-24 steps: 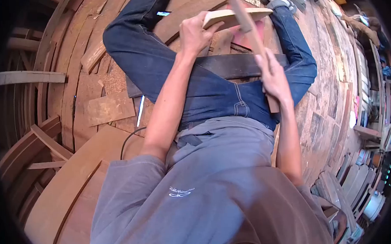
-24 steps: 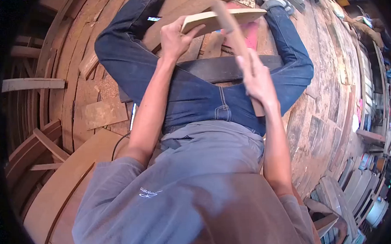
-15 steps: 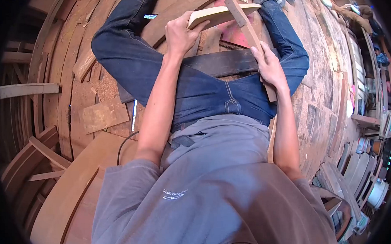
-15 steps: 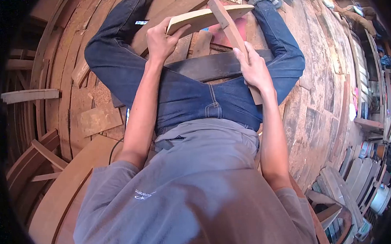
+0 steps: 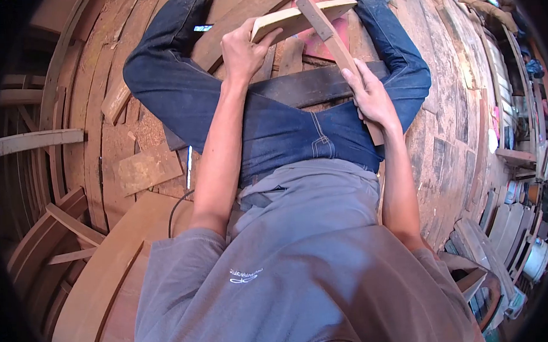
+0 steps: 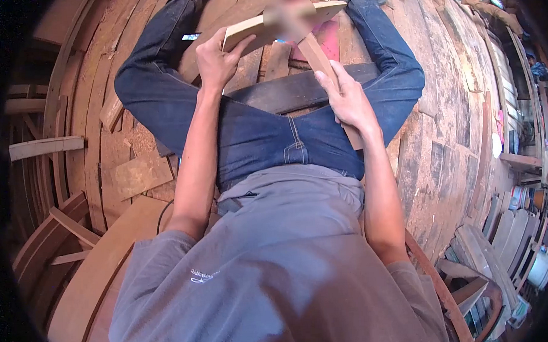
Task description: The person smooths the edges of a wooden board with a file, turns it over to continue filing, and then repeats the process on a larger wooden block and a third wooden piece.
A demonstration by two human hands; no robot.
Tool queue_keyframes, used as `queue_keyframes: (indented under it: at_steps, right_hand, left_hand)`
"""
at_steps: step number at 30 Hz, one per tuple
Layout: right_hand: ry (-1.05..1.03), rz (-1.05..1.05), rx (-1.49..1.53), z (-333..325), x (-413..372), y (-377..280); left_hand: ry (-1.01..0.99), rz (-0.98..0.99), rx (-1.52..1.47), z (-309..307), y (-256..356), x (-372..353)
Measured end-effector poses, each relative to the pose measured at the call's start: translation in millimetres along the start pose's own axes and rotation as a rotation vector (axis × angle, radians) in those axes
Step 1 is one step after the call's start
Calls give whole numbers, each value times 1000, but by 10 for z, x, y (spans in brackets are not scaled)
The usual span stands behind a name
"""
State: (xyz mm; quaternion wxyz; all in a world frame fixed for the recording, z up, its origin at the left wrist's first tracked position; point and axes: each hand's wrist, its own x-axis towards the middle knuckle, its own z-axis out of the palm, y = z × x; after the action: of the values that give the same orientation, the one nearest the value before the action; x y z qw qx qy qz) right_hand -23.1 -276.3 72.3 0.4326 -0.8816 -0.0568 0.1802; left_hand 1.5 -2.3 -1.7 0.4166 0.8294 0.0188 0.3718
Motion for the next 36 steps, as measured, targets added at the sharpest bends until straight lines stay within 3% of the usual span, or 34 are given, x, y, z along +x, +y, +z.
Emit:
queue_keyframes:
  at_steps: [12,13,14,17,19,21,22,26,29,30,33,36]
  right_hand:
    - [5,29,15,-3,31,105]
    - [122,-344,-29,25,146,314]
    - [99,-117,29,-18,147,290]
    - [269,-256,-160,2,359,519]
    - [172,-228,-127,35,273,288]
    - [123,-491,-57,239,185,287]
    - [-4,-404,3,121,16,2]
    - [144,-206,-181,-97,396,278]
    - [67,-253,-131,-22,231,122]
    - [73,-356,-109,45,131,103]
    - [126,-364,-235,-88,140,226]
    - [159,-141,-255,-193,286,188]
  left_hand:
    - [-75,-20,83,-45,62,6]
    - [-58,-22,12,-42,73,8]
    - [-65,-48,-6,-48,144,28]
    - [-92,5,8,-71,173,19]
    - [-80,5,82,-59,193,16]
    - [-91,7,6,-84,252,-10]
    - [-102,17,-19,-104,265,-10]
    - [-124,38,-32,-53,272,18]
    - [-113,22,-4,-76,236,-5]
    - [-111,21,2,-82,188,-9]
    - [-97,30,-27,-58,189,-15]
    - [-85,41,-35,-75,330,25]
